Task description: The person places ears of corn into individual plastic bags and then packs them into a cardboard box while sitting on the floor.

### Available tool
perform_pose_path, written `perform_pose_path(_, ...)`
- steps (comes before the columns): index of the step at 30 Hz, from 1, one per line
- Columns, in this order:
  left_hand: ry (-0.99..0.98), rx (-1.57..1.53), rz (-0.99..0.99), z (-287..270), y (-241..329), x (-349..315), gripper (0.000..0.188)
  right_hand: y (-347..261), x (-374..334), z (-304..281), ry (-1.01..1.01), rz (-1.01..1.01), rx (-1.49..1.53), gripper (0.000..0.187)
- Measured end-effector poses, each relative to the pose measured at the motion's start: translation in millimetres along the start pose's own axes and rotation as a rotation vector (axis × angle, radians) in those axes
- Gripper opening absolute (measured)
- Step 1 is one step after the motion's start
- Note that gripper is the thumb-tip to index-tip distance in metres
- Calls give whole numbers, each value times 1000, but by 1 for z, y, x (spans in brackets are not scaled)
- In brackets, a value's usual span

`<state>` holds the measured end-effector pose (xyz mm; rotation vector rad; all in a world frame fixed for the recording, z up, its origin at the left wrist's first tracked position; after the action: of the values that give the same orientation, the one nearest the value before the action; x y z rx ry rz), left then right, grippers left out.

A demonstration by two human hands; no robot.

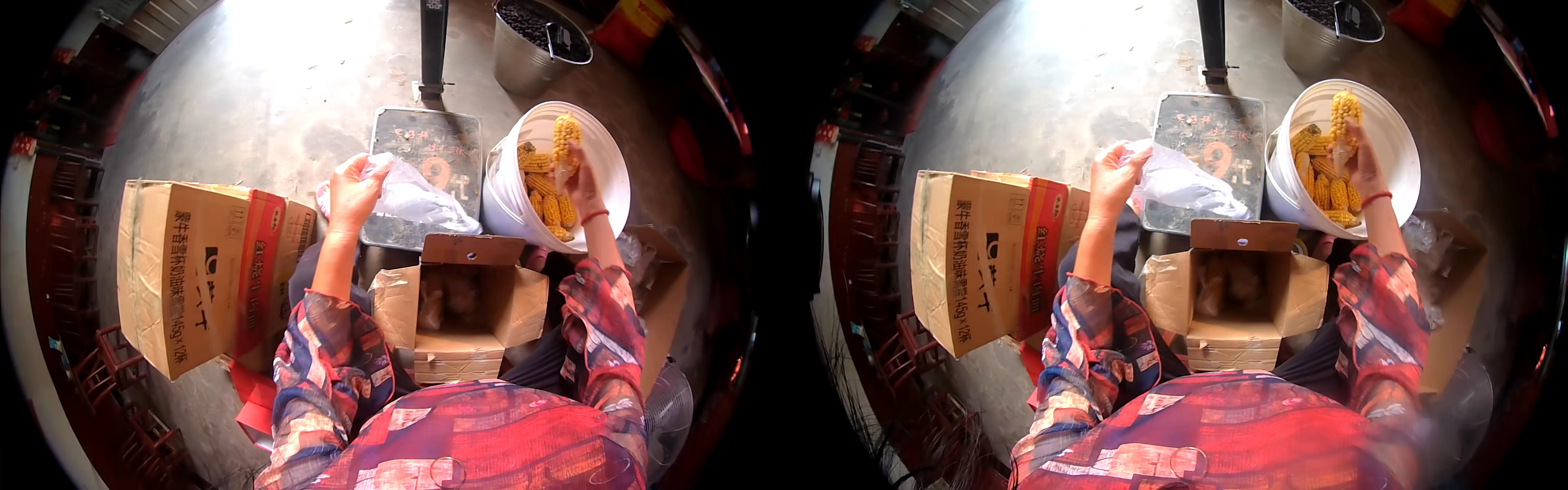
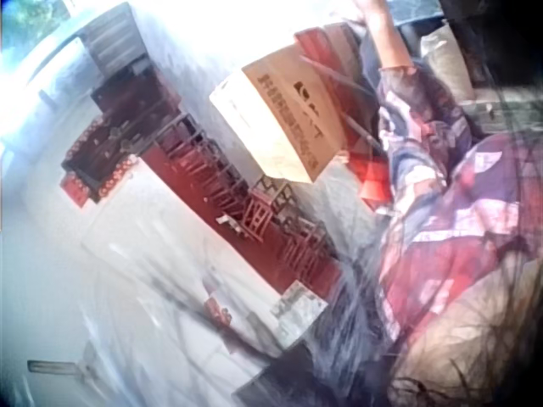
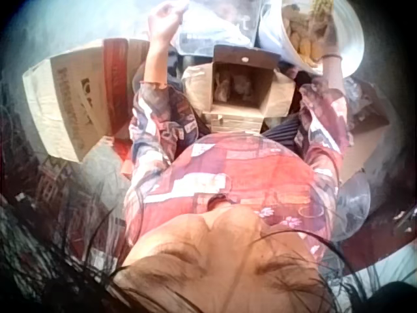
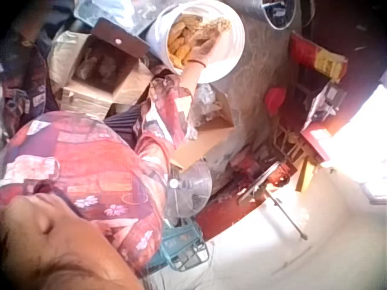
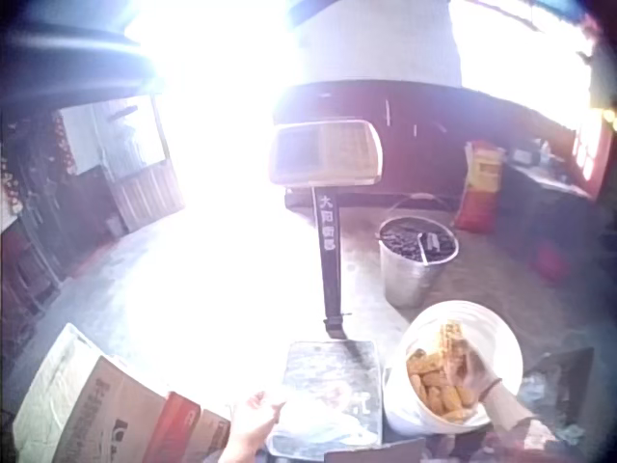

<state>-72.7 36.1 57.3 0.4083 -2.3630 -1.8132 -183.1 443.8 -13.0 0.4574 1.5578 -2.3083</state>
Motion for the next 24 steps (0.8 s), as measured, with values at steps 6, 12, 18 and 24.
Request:
perform_pose_path(6, 94, -20, 290, -6, 32, -30, 15, -3, -146, 139, -461, 91, -100, 40)
perform_pose_path(12, 53, 67, 286, 5, 82, -107, 11, 77, -227, 195, -626, 188, -118, 62)
perform_pose_path(18, -155, 100, 399, 18, 106, -178, 18, 78, -260, 193, -604, 247, -50, 58)
perform_pose_path(24, -355, -349, 169, 8, 107, -218, 16, 58, -281, 198, -680, -325, -562, 55)
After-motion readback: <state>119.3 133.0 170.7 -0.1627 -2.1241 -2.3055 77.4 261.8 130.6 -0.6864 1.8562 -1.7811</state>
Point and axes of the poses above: each hand's wrist, its own x-axis towards the middle knuckle, its own z-axis out of the palm, y = z × x, the point moved 7 cm from there along x, towards the middle knuckle, and after that the axes turned 1 degree about y, right-handed, at the moved point
